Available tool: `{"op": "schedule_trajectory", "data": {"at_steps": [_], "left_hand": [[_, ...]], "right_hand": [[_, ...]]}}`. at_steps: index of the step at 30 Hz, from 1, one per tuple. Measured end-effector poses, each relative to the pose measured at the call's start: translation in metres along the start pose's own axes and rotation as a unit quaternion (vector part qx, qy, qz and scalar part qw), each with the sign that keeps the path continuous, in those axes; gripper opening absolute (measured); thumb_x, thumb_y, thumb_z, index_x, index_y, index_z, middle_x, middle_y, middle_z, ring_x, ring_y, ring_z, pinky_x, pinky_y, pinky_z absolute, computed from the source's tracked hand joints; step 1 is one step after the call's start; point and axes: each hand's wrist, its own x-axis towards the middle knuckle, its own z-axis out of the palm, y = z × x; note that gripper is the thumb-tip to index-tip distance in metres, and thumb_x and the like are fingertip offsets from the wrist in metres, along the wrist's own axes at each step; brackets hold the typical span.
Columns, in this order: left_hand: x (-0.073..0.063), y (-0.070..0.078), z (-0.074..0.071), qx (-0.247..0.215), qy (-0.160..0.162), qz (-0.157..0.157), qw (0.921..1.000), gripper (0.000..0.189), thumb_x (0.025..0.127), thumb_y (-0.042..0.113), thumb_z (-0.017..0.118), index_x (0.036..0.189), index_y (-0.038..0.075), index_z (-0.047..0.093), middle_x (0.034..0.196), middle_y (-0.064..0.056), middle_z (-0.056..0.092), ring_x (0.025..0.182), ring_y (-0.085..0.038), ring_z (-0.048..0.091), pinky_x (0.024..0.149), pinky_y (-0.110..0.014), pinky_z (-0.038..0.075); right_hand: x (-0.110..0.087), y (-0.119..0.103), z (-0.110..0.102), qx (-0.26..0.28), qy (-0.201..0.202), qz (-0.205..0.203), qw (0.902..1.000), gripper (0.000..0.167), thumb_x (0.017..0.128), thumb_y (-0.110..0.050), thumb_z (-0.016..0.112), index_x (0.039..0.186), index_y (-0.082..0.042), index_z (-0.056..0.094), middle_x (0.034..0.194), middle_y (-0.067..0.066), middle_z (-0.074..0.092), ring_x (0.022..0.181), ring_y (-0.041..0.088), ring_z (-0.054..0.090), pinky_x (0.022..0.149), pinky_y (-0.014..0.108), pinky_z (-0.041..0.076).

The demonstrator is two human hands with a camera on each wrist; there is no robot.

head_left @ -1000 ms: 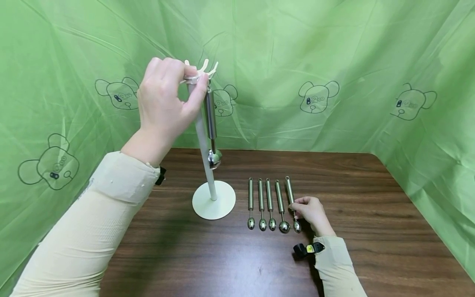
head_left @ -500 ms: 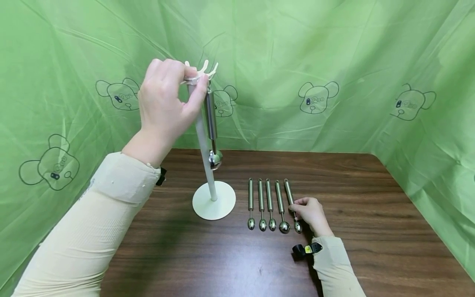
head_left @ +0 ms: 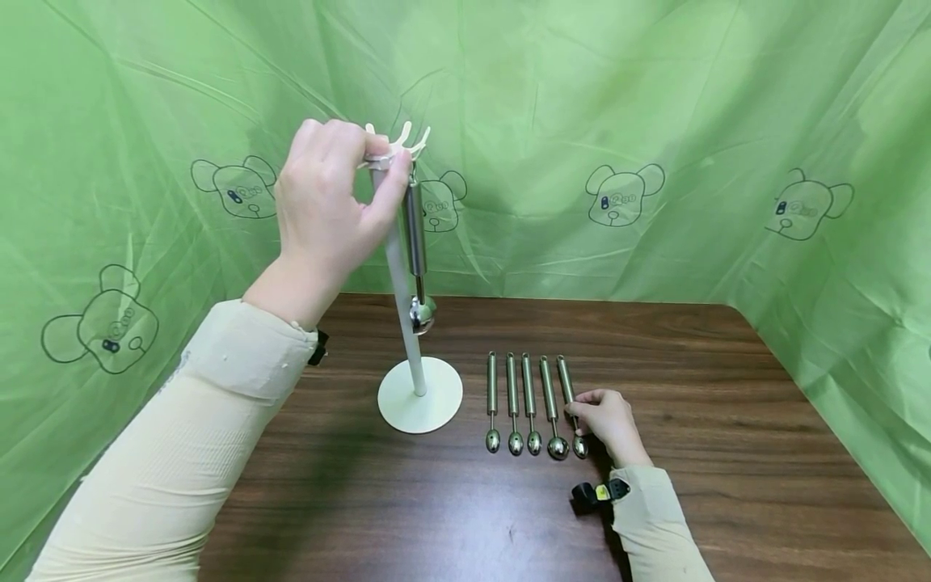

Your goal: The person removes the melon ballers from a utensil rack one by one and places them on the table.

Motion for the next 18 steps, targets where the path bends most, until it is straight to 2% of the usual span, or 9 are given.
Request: {"op": "schedule_trajectory", "data": {"at_steps": [11, 18], "left_hand": [[0.0003, 0.0017, -0.0012, 0.003, -0.002, -0.003, 1.0000, 0.032, 0.094, 0.029, 0.059, 0.086, -0.001, 0.065, 0.094, -0.011, 0.074, 0.077, -0.032, 0.051, 0.064, -0.035, 0.033], [0.0000, 0.0016, -0.0020, 0.005, -0.004, -0.005, 1.0000, 0.031, 0.094, 0.029, 0.059, 0.086, -0.001, 0.065, 0.093, -0.011, 0.073, 0.077, -0.032, 0.051, 0.063, -0.035, 0.033]], "right_hand": [[-0.0019, -0.0009, -0.0024, 0.017, -0.012, 0.003, 0.9998, 0.037, 0.086, -0.016, 0.072, 0.111, 0.010, 0.065, 0.095, 0.019, 0.072, 0.053, 0.011, 0.063, 0.056, 0.027, 0.055], [-0.0030, -0.0027, -0.0071, 0.034, -0.012, 0.006, 0.9993, 0.039, 0.087, -0.017, 0.071, 0.114, 0.010, 0.063, 0.091, 0.016, 0.072, 0.054, 0.010, 0.064, 0.057, 0.027, 0.056]]}}
